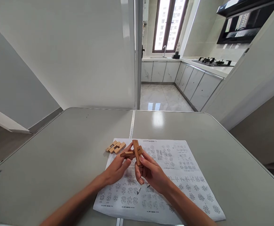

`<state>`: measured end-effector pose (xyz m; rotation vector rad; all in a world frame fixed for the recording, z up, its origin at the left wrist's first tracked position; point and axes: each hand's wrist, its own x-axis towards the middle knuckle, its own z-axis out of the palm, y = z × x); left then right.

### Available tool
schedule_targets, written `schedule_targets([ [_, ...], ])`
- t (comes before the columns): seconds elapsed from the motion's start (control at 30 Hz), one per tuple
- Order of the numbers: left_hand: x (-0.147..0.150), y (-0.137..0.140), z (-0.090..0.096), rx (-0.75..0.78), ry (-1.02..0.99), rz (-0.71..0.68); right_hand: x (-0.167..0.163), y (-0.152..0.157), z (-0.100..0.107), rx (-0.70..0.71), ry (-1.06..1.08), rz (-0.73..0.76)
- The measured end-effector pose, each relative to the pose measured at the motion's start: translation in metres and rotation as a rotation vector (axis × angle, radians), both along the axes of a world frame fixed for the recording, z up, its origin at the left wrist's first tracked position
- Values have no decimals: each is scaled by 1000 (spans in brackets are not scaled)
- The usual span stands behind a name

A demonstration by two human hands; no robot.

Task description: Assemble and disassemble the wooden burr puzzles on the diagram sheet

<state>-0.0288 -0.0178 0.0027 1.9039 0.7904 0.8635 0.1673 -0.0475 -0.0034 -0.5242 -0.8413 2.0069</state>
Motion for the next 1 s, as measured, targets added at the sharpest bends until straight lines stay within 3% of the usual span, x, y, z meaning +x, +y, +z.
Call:
schedule_targets([
  [0.2, -3, 2, 4, -89, -80, 29, 4, 2, 2, 35, -27, -35],
  [0.53, -4, 1, 7, 207, 39, 56, 9, 3, 2, 59, -84, -61],
  [1.0, -6, -2, -2, 286, 18, 30, 9, 1, -6, 108, -89, -68],
])
